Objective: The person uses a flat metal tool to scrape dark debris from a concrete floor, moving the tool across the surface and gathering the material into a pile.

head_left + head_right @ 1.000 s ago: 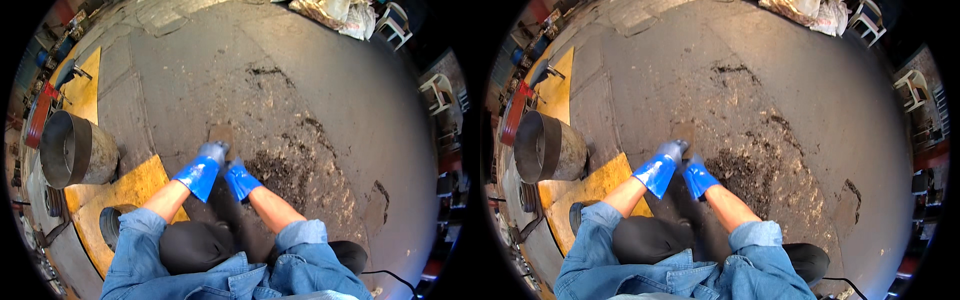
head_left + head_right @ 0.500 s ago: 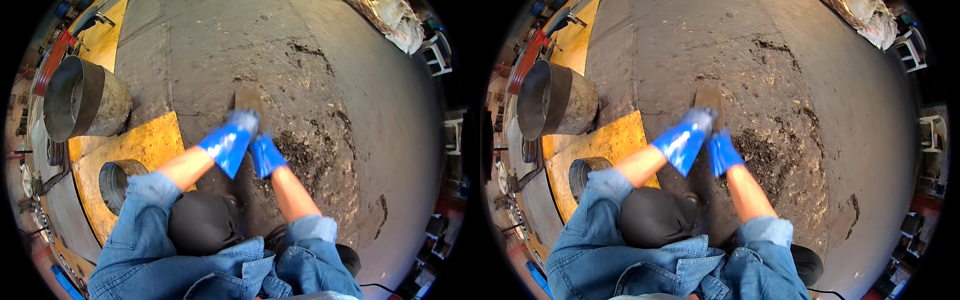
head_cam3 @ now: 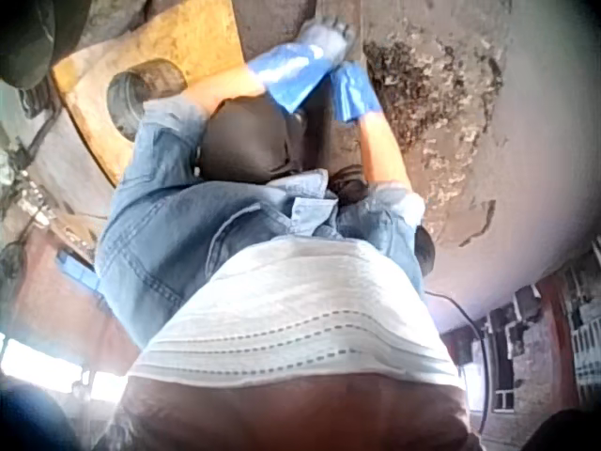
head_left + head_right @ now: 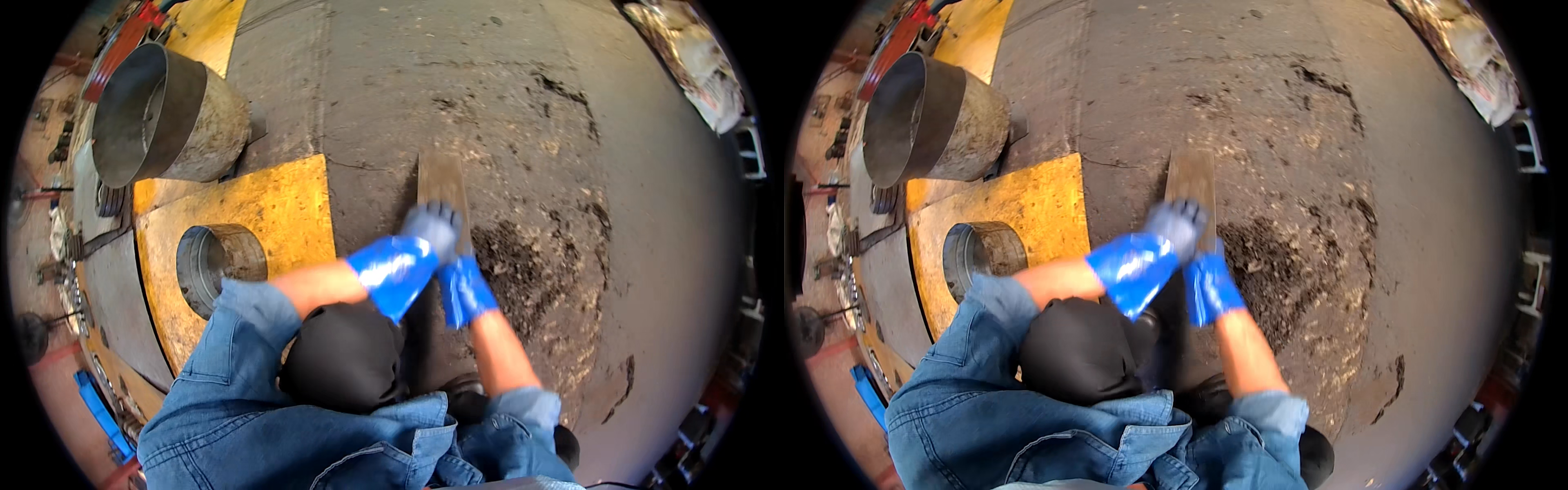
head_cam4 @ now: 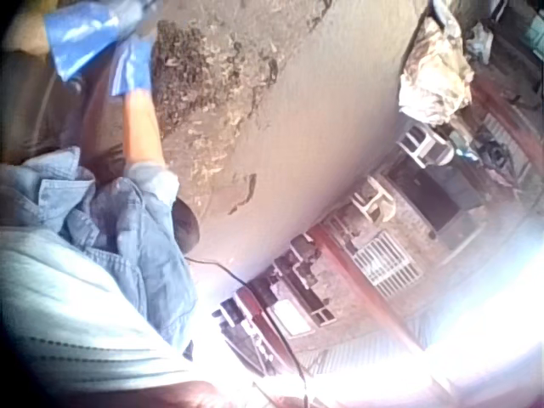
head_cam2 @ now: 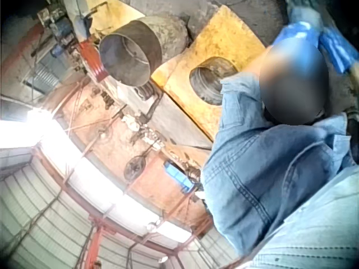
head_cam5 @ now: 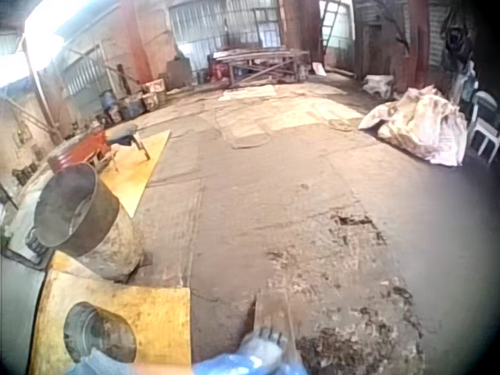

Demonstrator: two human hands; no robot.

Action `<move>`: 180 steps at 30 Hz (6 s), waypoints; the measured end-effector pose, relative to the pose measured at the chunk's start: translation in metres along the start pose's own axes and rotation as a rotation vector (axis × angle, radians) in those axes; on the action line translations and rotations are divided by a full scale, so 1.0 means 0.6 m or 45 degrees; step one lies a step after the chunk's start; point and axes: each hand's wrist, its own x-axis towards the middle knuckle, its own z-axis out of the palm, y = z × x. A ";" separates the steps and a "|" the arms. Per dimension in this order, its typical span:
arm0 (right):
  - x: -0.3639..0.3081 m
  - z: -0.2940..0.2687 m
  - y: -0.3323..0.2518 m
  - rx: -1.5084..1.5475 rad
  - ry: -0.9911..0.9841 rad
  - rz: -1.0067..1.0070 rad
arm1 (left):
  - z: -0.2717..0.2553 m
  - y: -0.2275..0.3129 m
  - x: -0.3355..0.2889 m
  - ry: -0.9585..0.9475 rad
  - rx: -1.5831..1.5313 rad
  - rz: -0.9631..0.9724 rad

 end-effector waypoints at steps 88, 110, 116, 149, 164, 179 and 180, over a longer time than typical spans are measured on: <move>-0.580 -0.493 0.187 -0.240 0.211 0.570 | -0.022 -0.222 -0.142 -0.125 -0.181 -0.479; -0.550 -0.491 0.188 -0.189 0.252 0.470 | -0.025 -0.325 -0.101 0.078 -0.356 -0.507; -0.525 -0.495 0.197 -0.351 0.102 0.371 | -0.043 -0.338 -0.056 -0.179 -0.281 -0.534; -0.486 -0.461 0.100 -0.200 0.105 0.583 | -0.067 -0.280 -0.016 -0.229 -0.108 -0.367; -0.497 -0.464 0.126 -0.243 0.103 0.541 | -0.042 -0.366 0.063 -0.190 -0.359 -0.600; -0.443 -0.440 0.058 -0.270 0.010 0.575 | 0.011 -0.467 0.065 0.026 -0.697 -0.773; -0.456 -0.441 0.084 -0.222 0.062 0.510 | 0.031 -0.492 0.064 0.069 -0.288 -0.455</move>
